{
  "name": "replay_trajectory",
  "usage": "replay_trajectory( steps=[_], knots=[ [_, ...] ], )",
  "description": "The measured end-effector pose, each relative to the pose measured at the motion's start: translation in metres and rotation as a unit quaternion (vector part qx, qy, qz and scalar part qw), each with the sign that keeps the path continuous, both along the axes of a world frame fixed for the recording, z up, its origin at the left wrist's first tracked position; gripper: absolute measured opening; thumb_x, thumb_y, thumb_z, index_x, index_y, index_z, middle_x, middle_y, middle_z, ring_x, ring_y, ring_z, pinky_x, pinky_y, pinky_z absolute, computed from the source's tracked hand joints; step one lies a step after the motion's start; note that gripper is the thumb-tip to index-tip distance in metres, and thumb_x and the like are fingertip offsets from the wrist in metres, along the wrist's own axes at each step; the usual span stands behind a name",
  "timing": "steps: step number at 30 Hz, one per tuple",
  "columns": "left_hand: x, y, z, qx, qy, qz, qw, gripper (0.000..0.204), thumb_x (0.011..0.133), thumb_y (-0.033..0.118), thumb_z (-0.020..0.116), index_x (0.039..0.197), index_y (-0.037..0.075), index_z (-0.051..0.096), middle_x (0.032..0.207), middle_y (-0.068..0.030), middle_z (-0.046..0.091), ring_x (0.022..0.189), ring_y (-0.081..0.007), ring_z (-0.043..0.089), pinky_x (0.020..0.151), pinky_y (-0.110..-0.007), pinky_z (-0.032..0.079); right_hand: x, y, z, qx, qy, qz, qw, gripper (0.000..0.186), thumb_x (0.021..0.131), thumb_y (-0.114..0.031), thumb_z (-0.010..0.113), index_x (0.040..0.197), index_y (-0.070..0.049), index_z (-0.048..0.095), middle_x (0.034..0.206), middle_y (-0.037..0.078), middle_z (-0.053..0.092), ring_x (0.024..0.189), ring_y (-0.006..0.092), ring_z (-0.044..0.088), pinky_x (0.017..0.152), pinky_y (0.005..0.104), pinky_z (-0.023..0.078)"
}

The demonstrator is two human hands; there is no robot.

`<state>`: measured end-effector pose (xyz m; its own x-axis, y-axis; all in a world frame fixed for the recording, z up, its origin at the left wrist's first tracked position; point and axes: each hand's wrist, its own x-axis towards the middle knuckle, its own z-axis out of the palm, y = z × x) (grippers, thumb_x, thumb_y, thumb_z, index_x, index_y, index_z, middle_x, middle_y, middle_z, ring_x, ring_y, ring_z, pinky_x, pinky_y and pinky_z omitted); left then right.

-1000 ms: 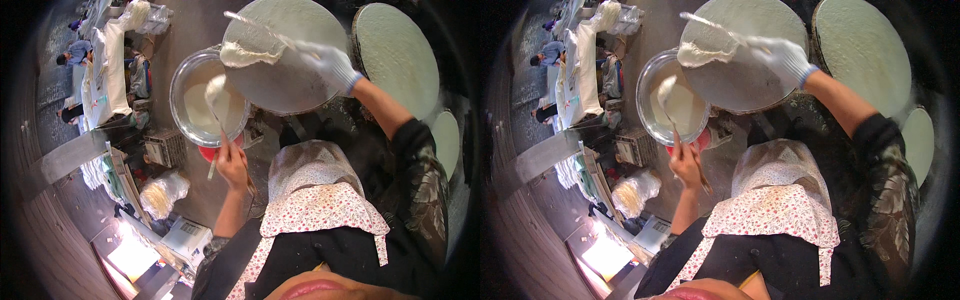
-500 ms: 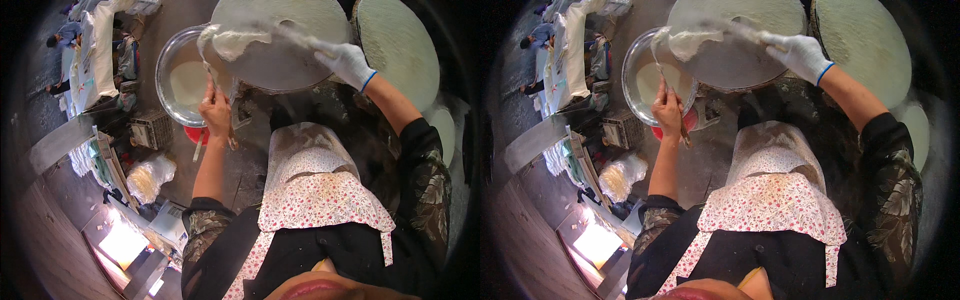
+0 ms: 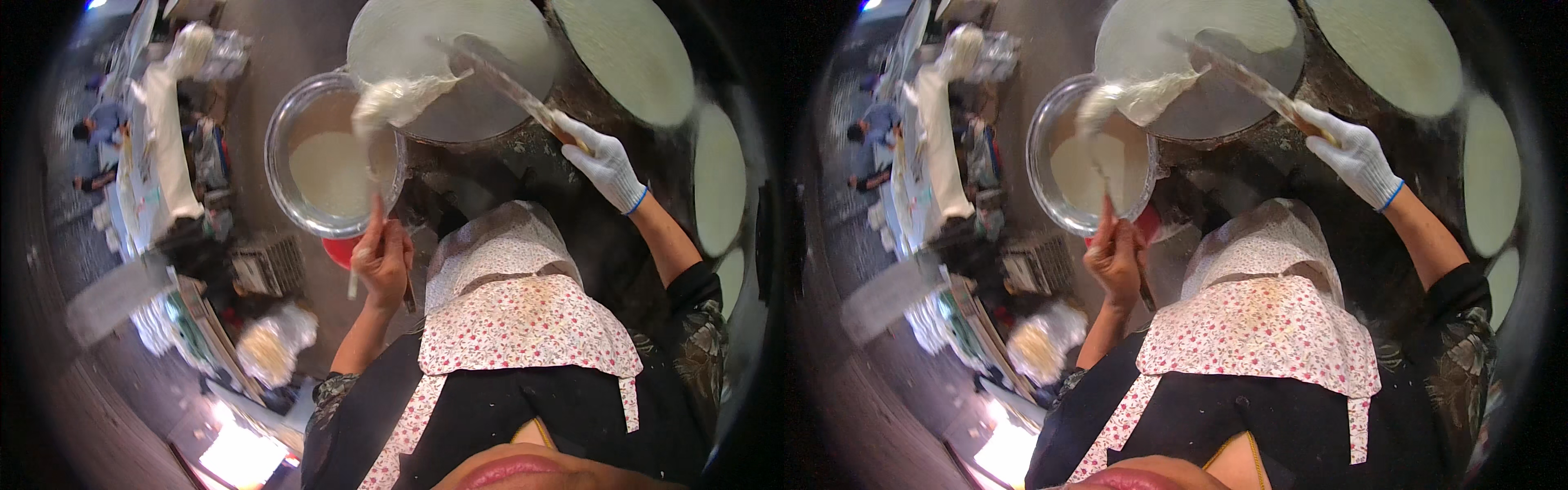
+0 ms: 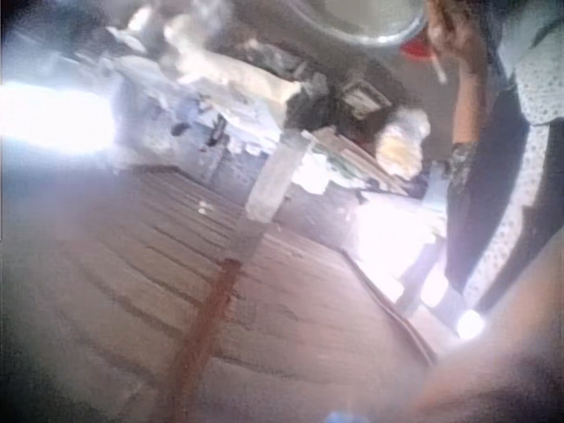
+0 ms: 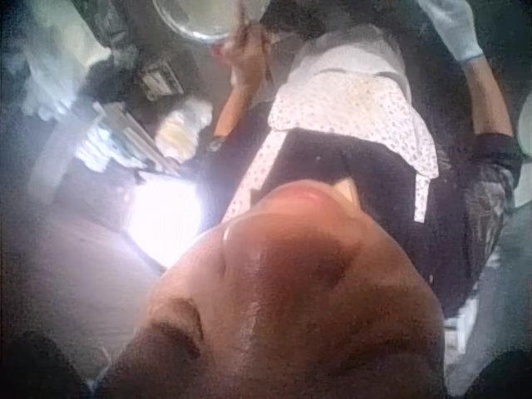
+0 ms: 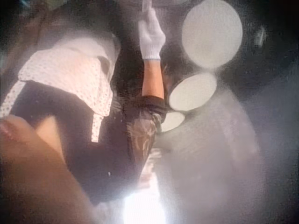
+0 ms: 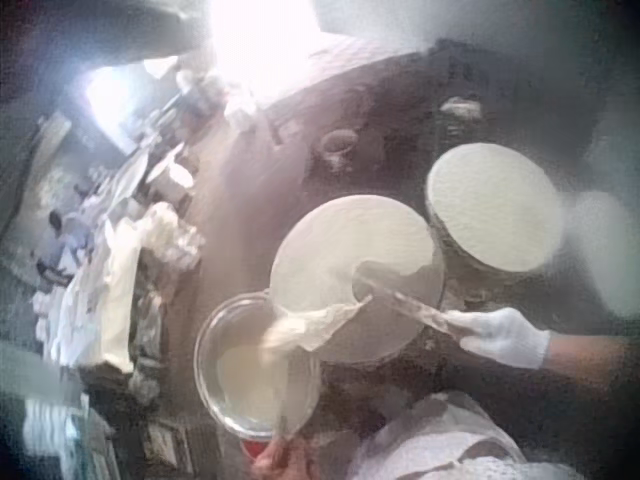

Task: The person ladles batter onto hot round pans and spreads it into thin crepes using a wooden spreader. They flip and remove finished crepes, then repeat the process on multiple pans.

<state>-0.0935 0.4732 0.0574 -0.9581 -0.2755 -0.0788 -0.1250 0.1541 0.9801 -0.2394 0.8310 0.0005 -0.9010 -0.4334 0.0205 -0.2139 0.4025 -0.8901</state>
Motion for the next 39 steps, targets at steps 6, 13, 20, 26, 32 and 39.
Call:
replay_trajectory(
  steps=[6,13,20,26,32,39],
  knots=[
    [-0.021,-0.062,0.068,0.072,0.176,-0.009,0.982,0.059,0.115,0.02,0.053,0.166,-0.001,0.031,0.068,-0.0004,0.05,0.049,-0.0059,0.043,0.042,-0.023,0.035,0.07,-0.185,-0.033,-0.167,-0.111,-0.049,0.978,0.07,0.1,0.005,0.048,0.167,-0.012,0.038,0.154,0.014,0.053,0.084,0.0145,0.062,0.081,0.027,0.054],
    [0.014,-0.127,0.076,0.123,0.135,-0.031,0.983,0.062,0.115,0.04,0.051,0.157,-0.004,0.04,0.066,0.0019,0.045,0.043,-0.0047,0.039,0.037,-0.024,0.03,0.017,-0.384,-0.05,0.033,-0.029,-0.216,0.975,0.066,0.102,-0.013,0.045,0.166,-0.028,0.037,0.103,0.033,0.071,0.092,0.0456,0.073,0.081,0.0528,0.056],
    [0.042,-0.181,0.059,0.169,0.075,-0.03,0.982,0.046,0.117,0.032,0.045,0.141,-0.005,0.055,0.067,0.001,0.045,0.045,-0.0056,0.039,0.039,-0.024,0.033,0.096,-0.308,-0.067,-0.006,-0.168,-0.38,0.91,0.065,0.104,-0.008,0.05,0.163,-0.034,0.044,0.089,0.016,0.076,0.055,0.0202,0.061,0.053,0.0373,0.054],
    [0.05,-0.19,0.046,0.154,0.032,-0.062,0.986,0.043,0.117,0.036,0.046,0.135,-0.001,0.059,0.069,0.0021,0.044,0.046,-0.004,0.04,0.039,-0.023,0.032,0.051,-0.364,-0.057,-0.008,-0.018,-0.252,0.967,0.073,0.099,-0.014,0.049,0.167,-0.032,0.031,0.096,0.033,0.071,0.089,0.0517,0.07,0.085,0.0602,0.053],
    [0.057,-0.201,0.044,0.137,-0.012,-0.073,0.988,0.038,0.118,0.033,0.044,0.129,0.001,0.06,0.07,0.0021,0.045,0.049,-0.0048,0.04,0.041,-0.023,0.033,0.088,-0.286,-0.06,0.087,-0.102,-0.399,0.907,0.061,0.104,-0.011,0.053,0.163,-0.027,0.045,0.092,0.014,0.074,0.072,0.0249,0.068,0.068,0.0415,0.056],
    [0.058,-0.195,0.044,0.15,-0.05,-0.1,0.982,0.034,0.118,0.026,0.041,0.128,-0.001,0.058,0.071,0.0011,0.047,0.049,-0.0051,0.041,0.043,-0.023,0.034,0.093,-0.324,-0.049,-0.018,-0.103,-0.279,0.955,0.056,0.105,-0.01,0.055,0.159,-0.022,0.05,0.132,0.019,0.071,0.118,0.0258,0.07,0.1,0.0366,0.054]
  ],
)
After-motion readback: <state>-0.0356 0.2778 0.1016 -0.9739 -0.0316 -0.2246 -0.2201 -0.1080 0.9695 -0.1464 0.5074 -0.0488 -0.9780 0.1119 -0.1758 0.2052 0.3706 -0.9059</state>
